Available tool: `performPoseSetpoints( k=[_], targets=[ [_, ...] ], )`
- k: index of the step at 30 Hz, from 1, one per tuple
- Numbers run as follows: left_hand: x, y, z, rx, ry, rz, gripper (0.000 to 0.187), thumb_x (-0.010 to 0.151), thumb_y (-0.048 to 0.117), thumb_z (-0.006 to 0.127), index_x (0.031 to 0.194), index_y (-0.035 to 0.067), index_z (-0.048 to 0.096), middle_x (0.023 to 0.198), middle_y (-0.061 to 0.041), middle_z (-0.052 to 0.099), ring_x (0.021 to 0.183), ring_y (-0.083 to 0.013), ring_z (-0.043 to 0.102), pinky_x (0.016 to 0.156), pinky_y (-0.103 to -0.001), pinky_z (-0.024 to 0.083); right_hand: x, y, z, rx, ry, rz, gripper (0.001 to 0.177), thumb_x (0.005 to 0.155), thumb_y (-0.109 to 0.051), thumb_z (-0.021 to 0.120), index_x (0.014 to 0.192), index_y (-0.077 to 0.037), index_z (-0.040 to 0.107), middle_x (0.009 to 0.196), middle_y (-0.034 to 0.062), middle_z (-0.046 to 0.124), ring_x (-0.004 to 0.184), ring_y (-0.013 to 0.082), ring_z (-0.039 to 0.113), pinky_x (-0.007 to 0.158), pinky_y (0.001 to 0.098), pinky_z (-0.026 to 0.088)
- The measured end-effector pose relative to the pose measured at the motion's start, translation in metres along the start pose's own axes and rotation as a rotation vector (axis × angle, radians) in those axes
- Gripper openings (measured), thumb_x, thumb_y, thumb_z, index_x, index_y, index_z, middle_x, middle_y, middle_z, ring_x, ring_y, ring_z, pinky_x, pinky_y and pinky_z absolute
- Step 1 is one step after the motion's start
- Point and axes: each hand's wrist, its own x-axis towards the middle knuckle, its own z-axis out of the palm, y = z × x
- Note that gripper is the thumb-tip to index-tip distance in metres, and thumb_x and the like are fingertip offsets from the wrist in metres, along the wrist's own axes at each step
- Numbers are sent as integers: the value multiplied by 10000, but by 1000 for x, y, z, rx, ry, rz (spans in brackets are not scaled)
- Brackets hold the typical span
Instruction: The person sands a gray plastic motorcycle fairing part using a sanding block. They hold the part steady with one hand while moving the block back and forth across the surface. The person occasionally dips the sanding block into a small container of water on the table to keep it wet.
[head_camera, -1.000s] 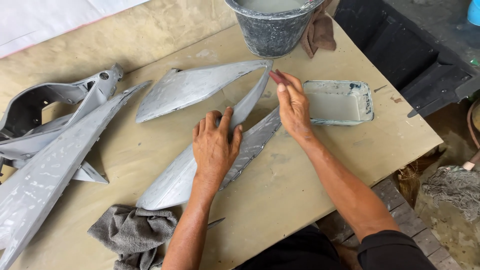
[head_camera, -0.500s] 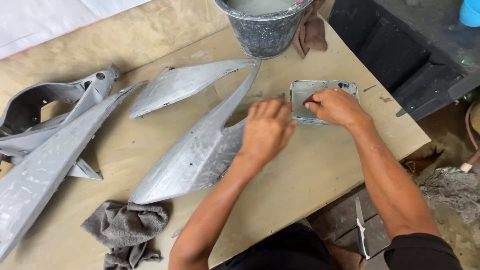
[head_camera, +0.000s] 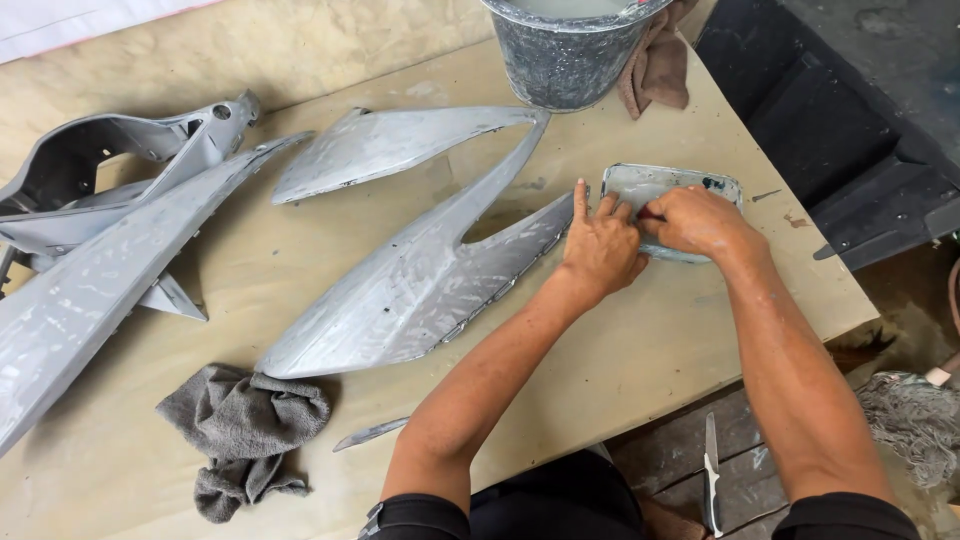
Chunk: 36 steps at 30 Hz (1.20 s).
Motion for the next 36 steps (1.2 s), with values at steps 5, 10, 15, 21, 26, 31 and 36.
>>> performPoseSetpoints(
  k=[5,10,15,21,26,31,36],
  targets=[
    [-20,-6,-30,-77,144,9,529,855,434,674,1279,117,679,1340,-90,631,1421,-293,443,1213,-696,134,-23,-21,-24,21,259,-50,323,1015,-289,618,846,-41,738,863,217,731,896,444,699,813,552,550],
    [-70,-59,-89,-63,283,-30,317,932,251,638,1219,129,701,1284,-110,641,1341,-294,537,1182,-614,306,-24,-60,-7,93,641,-301,361,1051,-284,649,800,-26,614,847,195,630,870,472,653,668,554,510],
    [-106,-135,-74,66,452,-330,392,944,324,638,1281,124,633,1244,-111,635,1171,-329,637,1059,-532,432,1,-144,30,372,714,-577,365,1085,-252,481,1301,-20,664,1330,225,607,1244,424,566,1080,559,402],
    [-128,-149,-75,-18,218,-399,532,1047,536,415,1355,129,561,1072,-131,705,997,-353,713,885,-514,538,19,-158,75,408,608,-444,596,1112,-412,236,1609,-95,325,1693,116,219,1528,418,163,1184,678,80],
    [-131,-140,-78,18,317,-375,477,1041,508,454,1287,126,600,984,-114,696,923,-324,721,822,-453,550,45,-142,92,448,607,-375,607,1121,-421,238,1622,-86,301,1702,117,155,1540,419,119,1170,712,109],
    [-133,-137,-70,46,373,-366,472,1013,518,492,1270,138,604,959,-100,679,911,-304,710,804,-429,547,35,-149,96,392,659,-415,674,1065,-480,138,1604,-122,329,1700,68,185,1557,335,89,1219,602,32],
    [-134,-132,-73,59,397,-376,448,1009,497,507,1252,137,616,946,-96,668,923,-296,703,843,-410,545,56,-143,82,531,670,-348,669,1077,-457,119,1607,-107,329,1697,88,176,1536,396,149,1186,699,109]
  ],
)
